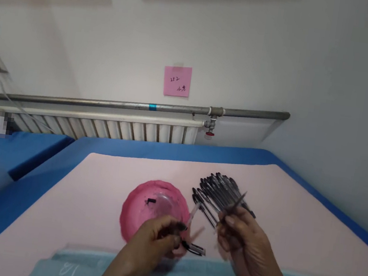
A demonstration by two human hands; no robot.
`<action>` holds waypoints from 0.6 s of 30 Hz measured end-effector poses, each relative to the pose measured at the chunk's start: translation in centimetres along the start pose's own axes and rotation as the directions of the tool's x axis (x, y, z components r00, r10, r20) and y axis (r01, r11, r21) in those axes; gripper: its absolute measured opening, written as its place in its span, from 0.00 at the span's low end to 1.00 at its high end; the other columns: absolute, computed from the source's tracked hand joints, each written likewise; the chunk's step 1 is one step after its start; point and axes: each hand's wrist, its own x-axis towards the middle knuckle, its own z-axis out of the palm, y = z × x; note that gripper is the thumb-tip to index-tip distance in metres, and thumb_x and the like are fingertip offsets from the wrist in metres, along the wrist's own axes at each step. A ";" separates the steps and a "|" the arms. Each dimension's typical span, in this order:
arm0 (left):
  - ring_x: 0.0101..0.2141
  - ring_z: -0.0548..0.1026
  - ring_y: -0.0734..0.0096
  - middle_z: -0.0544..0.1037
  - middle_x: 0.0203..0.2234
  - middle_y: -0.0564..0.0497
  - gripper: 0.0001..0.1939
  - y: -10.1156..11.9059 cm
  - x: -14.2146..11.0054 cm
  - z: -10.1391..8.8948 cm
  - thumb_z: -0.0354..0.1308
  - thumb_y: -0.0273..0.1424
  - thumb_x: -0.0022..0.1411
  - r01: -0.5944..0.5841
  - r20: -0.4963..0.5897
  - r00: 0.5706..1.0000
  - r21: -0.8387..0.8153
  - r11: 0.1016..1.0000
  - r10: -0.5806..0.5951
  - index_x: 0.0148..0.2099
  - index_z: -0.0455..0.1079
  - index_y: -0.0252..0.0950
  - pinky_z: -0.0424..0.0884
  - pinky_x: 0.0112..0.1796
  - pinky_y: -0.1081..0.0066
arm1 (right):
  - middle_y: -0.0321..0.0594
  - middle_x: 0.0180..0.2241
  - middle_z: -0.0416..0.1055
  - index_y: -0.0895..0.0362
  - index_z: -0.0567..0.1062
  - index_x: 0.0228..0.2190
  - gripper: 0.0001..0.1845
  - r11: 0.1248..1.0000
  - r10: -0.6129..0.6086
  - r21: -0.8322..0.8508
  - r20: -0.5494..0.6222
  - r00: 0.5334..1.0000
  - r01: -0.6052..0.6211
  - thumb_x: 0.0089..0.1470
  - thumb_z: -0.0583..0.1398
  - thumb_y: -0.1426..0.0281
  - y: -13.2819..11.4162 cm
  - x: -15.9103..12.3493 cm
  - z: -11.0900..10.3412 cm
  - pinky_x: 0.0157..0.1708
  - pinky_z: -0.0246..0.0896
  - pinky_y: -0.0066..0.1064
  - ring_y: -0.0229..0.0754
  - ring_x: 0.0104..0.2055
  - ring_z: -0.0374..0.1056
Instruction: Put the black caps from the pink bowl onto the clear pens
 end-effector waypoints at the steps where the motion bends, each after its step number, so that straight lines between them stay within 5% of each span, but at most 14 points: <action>1: 0.28 0.70 0.74 0.75 0.28 0.51 0.10 0.1 -0.1 0.0 0.56 0.29 0.52 -0.008 0.008 1.000 0.086 0.996 0.008 0.38 0.71 0.33 0.63 0.29 0.75 | 0.31 0.25 0.70 0.54 0.68 0.29 0.15 0.999 -0.028 0.030 -0.028 0.999 0.029 0.35 0.66 0.71 -0.5 0.2 -0.1 0.15 0.55 0.22 0.33 0.20 0.64; 6: 0.32 0.69 0.70 0.75 0.30 0.50 0.10 0.6 -0.5 0.1 0.51 0.27 0.54 -0.078 -0.011 0.996 0.355 0.932 0.088 0.37 0.72 0.34 0.62 0.33 0.74 | 0.31 0.25 0.70 0.54 0.67 0.26 0.15 0.987 -0.145 0.062 -0.077 0.986 0.150 0.34 0.66 0.71 -1.4 0.1 0.0 0.17 0.60 0.23 0.35 0.23 0.66; 18: 0.34 0.71 0.69 0.76 0.33 0.50 0.12 1.5 -0.9 0.5 0.50 0.26 0.54 -0.123 0.002 0.990 0.457 0.881 0.138 0.37 0.73 0.37 0.63 0.35 0.74 | 0.34 0.26 0.71 0.54 0.68 0.28 0.12 0.983 -0.178 0.049 0.008 0.984 0.177 0.40 0.65 0.71 -0.6 -0.6 0.3 0.16 0.60 0.25 0.37 0.23 0.67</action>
